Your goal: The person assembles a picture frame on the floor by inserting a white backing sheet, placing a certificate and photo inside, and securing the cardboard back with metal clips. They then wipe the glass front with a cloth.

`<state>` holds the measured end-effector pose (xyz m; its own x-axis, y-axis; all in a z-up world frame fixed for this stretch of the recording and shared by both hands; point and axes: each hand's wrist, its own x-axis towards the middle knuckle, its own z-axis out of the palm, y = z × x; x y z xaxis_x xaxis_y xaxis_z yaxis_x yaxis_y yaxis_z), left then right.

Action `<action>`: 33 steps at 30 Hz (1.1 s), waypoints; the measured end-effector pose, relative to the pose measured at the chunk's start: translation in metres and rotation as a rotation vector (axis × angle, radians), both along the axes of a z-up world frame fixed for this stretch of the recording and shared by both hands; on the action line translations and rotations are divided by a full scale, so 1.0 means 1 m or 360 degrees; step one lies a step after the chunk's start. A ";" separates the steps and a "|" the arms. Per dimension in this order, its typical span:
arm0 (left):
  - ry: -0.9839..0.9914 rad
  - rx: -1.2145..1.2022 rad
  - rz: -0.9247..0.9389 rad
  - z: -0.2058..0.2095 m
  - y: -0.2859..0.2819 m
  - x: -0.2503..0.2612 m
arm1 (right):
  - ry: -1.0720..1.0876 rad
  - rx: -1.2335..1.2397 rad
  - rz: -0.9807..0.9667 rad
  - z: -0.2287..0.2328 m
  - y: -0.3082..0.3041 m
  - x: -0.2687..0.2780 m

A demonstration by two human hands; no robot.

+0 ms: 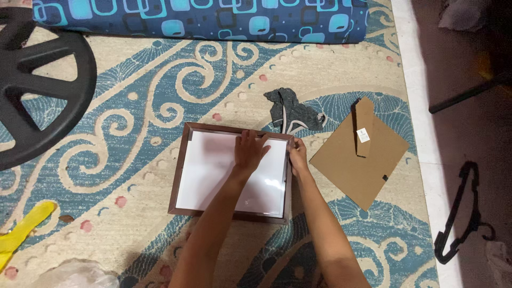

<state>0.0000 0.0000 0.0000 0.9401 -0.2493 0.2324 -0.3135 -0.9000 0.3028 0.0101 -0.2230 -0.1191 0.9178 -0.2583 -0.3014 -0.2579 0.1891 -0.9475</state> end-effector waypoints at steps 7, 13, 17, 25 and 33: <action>0.0048 -0.0098 0.0058 -0.005 0.000 -0.001 | 0.0109 -0.0047 -0.0046 0.017 0.006 -0.002; 0.0007 -0.0078 0.0309 -0.004 -0.022 -0.056 | 0.0097 0.0061 -0.0077 0.017 0.007 0.001; -0.0005 -0.0126 0.0347 -0.005 -0.022 -0.076 | 0.0167 0.0072 -0.0071 0.018 0.005 0.001; 0.0015 -0.0077 0.0333 -0.007 -0.018 -0.075 | 0.0285 0.0173 -0.0005 0.025 -0.001 0.004; 0.0748 0.0148 0.0143 0.029 -0.011 -0.039 | 0.0293 0.0115 0.0006 0.026 -0.003 0.005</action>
<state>-0.0385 -0.0109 0.0291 0.9567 -0.1616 -0.2421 -0.0816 -0.9472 0.3100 0.0152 -0.2263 -0.0933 0.8464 -0.2267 -0.4818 -0.4264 0.2533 -0.8683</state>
